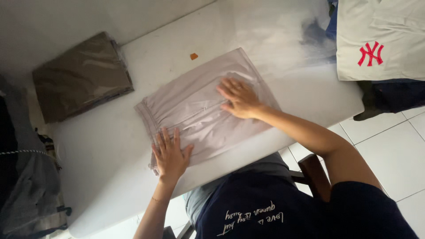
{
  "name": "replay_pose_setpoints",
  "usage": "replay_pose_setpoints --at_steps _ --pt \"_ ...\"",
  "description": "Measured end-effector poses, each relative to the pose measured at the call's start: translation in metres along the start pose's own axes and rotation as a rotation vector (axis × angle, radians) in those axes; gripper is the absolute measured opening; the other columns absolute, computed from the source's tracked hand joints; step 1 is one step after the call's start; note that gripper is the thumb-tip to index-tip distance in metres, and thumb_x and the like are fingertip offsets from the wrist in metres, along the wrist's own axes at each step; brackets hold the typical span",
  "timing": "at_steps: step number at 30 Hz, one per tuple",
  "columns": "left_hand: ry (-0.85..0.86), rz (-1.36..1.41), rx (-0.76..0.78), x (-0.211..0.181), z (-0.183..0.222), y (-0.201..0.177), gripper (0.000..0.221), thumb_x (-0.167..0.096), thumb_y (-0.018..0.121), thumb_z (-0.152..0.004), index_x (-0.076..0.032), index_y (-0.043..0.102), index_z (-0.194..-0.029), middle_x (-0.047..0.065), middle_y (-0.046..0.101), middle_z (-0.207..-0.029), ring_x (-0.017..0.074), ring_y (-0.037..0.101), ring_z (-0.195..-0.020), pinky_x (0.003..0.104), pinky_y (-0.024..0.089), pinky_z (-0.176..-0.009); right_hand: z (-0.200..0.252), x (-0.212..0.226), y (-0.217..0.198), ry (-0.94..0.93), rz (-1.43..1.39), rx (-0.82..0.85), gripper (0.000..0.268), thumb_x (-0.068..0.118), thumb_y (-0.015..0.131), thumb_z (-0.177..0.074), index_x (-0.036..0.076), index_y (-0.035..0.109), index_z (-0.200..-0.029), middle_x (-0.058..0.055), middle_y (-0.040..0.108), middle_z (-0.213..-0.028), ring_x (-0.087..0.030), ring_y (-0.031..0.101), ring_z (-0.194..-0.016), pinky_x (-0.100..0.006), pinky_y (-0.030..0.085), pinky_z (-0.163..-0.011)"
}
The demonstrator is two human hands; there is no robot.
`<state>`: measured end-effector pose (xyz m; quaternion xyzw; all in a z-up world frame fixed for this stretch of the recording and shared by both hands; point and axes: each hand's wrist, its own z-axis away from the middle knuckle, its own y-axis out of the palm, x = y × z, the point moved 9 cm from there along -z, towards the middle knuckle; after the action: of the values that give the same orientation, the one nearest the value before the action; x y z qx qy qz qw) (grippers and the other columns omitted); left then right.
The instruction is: The person folds a pair of shorts on a table and then places them into a clear plastic bag, smoothing it out by hand.
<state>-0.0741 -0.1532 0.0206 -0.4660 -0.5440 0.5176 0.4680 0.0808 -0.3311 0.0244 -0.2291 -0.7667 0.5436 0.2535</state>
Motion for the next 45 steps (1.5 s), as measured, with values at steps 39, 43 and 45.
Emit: replay_pose_setpoints --at_steps 39,43,45 --pt "0.587 0.455 -0.26 0.002 0.022 -0.099 0.008 -0.016 0.068 -0.06 -0.02 0.066 -0.067 0.003 0.063 -0.068 0.0216 0.059 -0.071 0.035 0.047 -0.064 0.097 0.021 -0.066 -0.246 -0.138 -0.075 0.009 0.027 0.064 -0.069 0.02 0.06 -0.074 0.005 0.056 -0.077 -0.015 0.055 -0.07 -0.03 0.042 -0.062" --pt "0.461 0.506 -0.204 0.006 -0.068 -0.06 0.006 -0.018 0.063 -0.072 -0.016 0.066 -0.076 0.005 0.063 -0.073 0.0239 0.059 -0.073 0.036 0.048 -0.066 0.089 0.09 -0.061 -0.434 -0.189 -0.133 0.008 0.027 0.061 -0.073 0.019 0.06 -0.074 0.004 0.053 -0.075 -0.013 0.051 -0.062 -0.028 0.04 -0.055" --pt "0.544 0.297 -0.338 -0.003 -0.127 -0.03 0.006 -0.019 0.064 -0.071 -0.016 0.064 -0.076 0.005 0.06 -0.073 0.0247 0.057 -0.07 0.037 0.047 -0.062 0.09 0.122 -0.055 -0.503 -0.118 -0.165 0.008 0.019 0.057 -0.075 0.013 0.055 -0.07 0.0 0.047 -0.069 -0.019 0.05 -0.06 -0.031 0.04 -0.053"
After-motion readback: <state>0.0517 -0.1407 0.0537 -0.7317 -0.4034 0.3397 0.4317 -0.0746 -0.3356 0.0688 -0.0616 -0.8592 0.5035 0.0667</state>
